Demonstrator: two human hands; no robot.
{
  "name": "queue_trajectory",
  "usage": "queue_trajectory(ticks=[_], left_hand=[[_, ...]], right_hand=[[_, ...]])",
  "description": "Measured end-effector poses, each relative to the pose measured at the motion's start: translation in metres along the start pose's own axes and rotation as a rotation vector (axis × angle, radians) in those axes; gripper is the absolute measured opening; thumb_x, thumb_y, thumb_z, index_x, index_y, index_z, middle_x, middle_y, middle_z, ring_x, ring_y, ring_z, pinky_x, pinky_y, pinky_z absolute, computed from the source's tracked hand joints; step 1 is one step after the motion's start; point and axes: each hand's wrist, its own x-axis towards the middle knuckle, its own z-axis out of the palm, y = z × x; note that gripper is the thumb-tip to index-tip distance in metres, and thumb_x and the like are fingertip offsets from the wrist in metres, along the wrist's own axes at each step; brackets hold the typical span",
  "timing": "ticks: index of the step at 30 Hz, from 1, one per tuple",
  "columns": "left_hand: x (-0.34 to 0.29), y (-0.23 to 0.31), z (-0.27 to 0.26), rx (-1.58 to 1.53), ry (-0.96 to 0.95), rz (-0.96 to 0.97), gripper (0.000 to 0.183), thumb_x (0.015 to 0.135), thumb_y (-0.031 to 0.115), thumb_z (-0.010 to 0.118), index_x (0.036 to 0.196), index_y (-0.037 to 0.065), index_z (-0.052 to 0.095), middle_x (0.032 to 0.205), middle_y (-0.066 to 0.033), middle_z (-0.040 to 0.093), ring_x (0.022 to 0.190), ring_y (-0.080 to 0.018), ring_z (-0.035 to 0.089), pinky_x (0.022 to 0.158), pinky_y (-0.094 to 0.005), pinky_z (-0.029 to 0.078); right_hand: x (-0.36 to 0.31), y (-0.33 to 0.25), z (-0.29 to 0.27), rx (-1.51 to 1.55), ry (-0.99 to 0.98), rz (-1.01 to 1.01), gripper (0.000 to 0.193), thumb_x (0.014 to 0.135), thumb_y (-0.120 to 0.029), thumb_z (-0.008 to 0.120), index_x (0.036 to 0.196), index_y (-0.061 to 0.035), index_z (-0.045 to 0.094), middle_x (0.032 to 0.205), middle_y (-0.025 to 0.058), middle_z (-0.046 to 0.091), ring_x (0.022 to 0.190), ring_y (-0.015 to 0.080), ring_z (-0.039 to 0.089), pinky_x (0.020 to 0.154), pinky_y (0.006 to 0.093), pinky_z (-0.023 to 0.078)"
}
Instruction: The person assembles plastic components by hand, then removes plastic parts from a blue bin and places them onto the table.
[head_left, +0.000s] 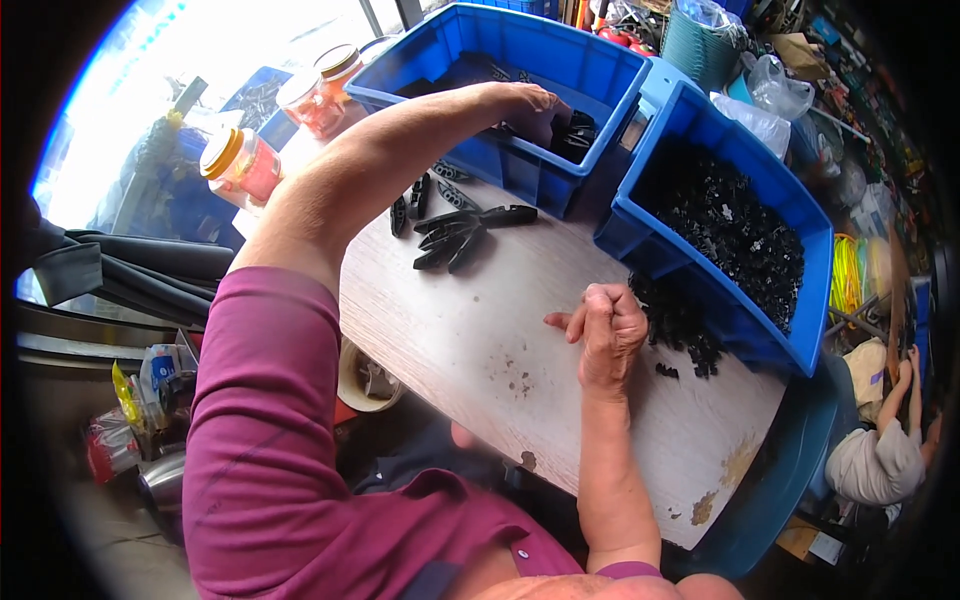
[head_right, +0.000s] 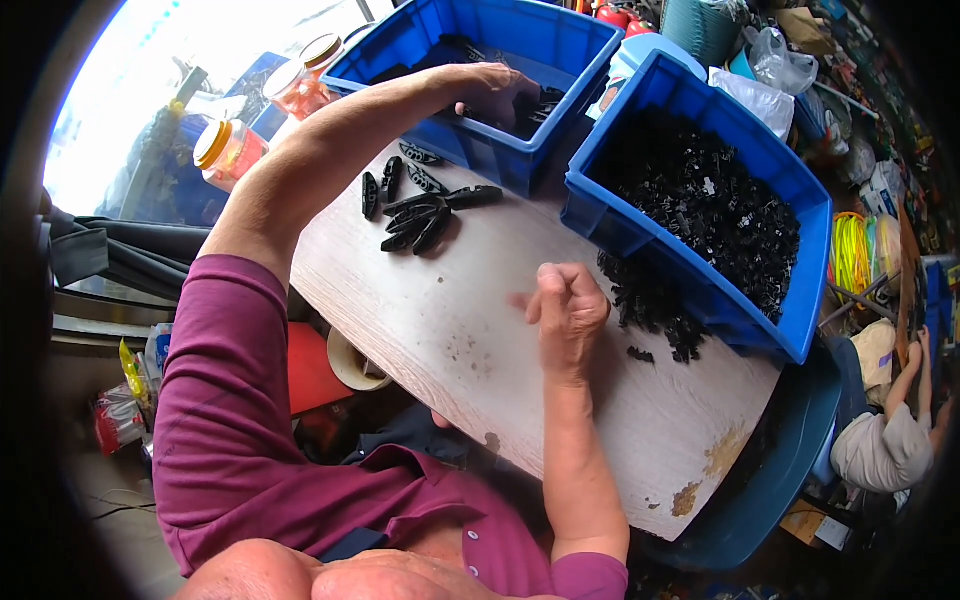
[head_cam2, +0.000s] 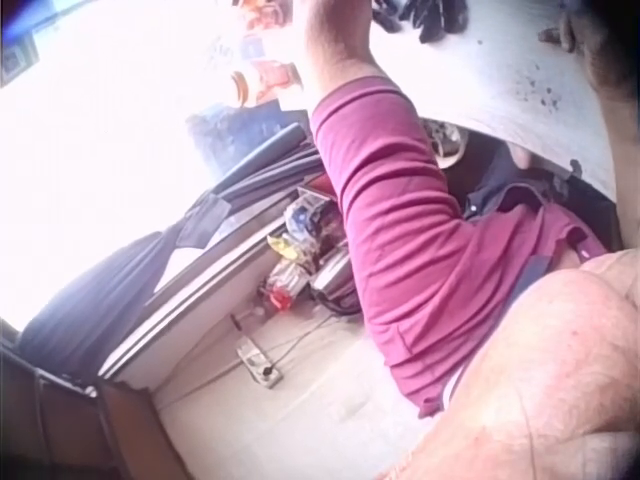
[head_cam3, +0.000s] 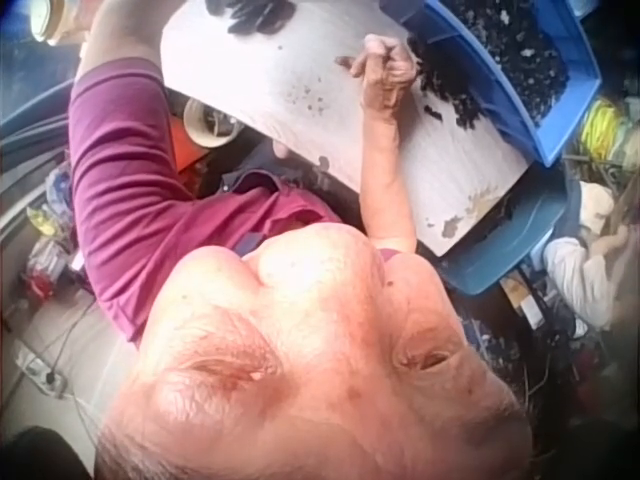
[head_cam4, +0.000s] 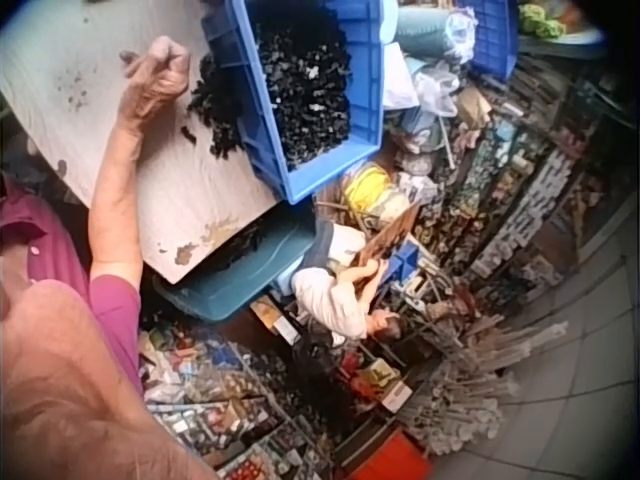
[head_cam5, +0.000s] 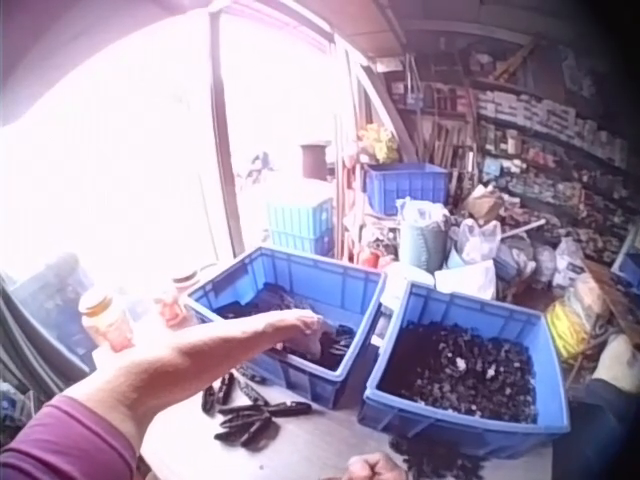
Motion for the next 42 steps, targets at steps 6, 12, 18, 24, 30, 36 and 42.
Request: queue_trajectory(ticks=[6, 12, 18, 24, 30, 36, 42], left_hand=[[-0.001, -0.004, 0.0, -0.139, 0.014, -0.129, 0.059, 0.068, 0.017, 0.071, 0.125, 0.016, 0.059, 0.098, -0.0141, 0.068, 0.078, -0.0259, 0.069, 0.052, -0.0381, 0.061], [-0.003, -0.007, -0.006, -0.3, 0.23, -0.001, 0.041, 0.073, 0.01, 0.064, 0.114, 0.011, 0.06, 0.088, -0.0112, 0.067, 0.062, -0.0227, 0.067, 0.044, -0.0356, 0.056], [0.0, -0.047, -0.006, -0.37, 0.655, 0.134, 0.034, 0.077, 0.019, 0.067, 0.111, 0.014, 0.063, 0.089, -0.009, 0.069, 0.077, -0.021, 0.069, 0.057, -0.0348, 0.061], [-0.082, -0.025, -0.023, -0.792, 0.99, 0.191, 0.031, 0.078, 0.0, 0.061, 0.108, 0.004, 0.057, 0.071, 0.0045, 0.048, 0.067, -0.0057, 0.043, 0.059, -0.0227, 0.038], [-0.156, -0.025, 0.043, -0.431, 1.442, -0.042, 0.033, 0.08, 0.012, 0.064, 0.113, 0.008, 0.062, 0.083, -0.0088, 0.067, 0.073, -0.015, 0.064, 0.071, -0.0304, 0.053], [-0.164, -0.026, 0.128, -0.227, 1.207, -0.154, 0.04, 0.076, 0.009, 0.069, 0.114, 0.011, 0.062, 0.1, -0.0114, 0.065, 0.094, -0.028, 0.063, 0.082, -0.0384, 0.052], [-0.158, -0.009, 0.128, 0.025, 1.104, -0.152, 0.05, 0.078, 0.027, 0.077, 0.121, 0.009, 0.06, 0.12, -0.0163, 0.058, 0.114, -0.0363, 0.055, 0.095, -0.0439, 0.046]], right_hand=[[0.0, 0.001, 0.001, 0.006, 0.014, 0.021, 0.018, 0.092, -0.013, 0.056, 0.077, -0.004, 0.055, 0.057, -0.0007, 0.048, 0.048, 0.0055, 0.044, 0.058, 0.0328, 0.059], [0.0, 0.0, -0.002, 0.016, 0.03, 0.044, 0.018, 0.092, -0.014, 0.057, 0.077, -0.0042, 0.055, 0.057, -0.0014, 0.047, 0.048, 0.0051, 0.043, 0.056, 0.031, 0.058], [0.001, 0.004, 0.004, 0.045, 0.005, 0.005, 0.019, 0.091, -0.012, 0.058, 0.075, -0.0034, 0.055, 0.057, -0.0016, 0.047, 0.047, 0.0046, 0.042, 0.054, 0.0297, 0.057], [0.001, -0.001, -0.002, -0.04, -0.055, 0.065, 0.018, 0.091, -0.012, 0.057, 0.075, -0.0033, 0.055, 0.058, -0.0015, 0.047, 0.048, 0.0046, 0.042, 0.053, 0.0298, 0.057], [0.001, -0.005, -0.004, -0.028, -0.077, 0.128, 0.019, 0.09, -0.013, 0.057, 0.075, -0.0035, 0.055, 0.058, -0.0013, 0.047, 0.048, 0.0048, 0.042, 0.054, 0.0299, 0.058], [0.0, -0.004, -0.002, -0.034, -0.101, 0.098, 0.019, 0.091, -0.013, 0.056, 0.074, -0.0035, 0.055, 0.058, -0.0009, 0.048, 0.048, 0.0053, 0.045, 0.055, 0.0311, 0.058], [0.0, -0.002, 0.002, 0.018, -0.053, 0.044, 0.019, 0.092, -0.012, 0.055, 0.075, -0.004, 0.055, 0.057, -0.0006, 0.048, 0.048, 0.0055, 0.046, 0.057, 0.0318, 0.059]])
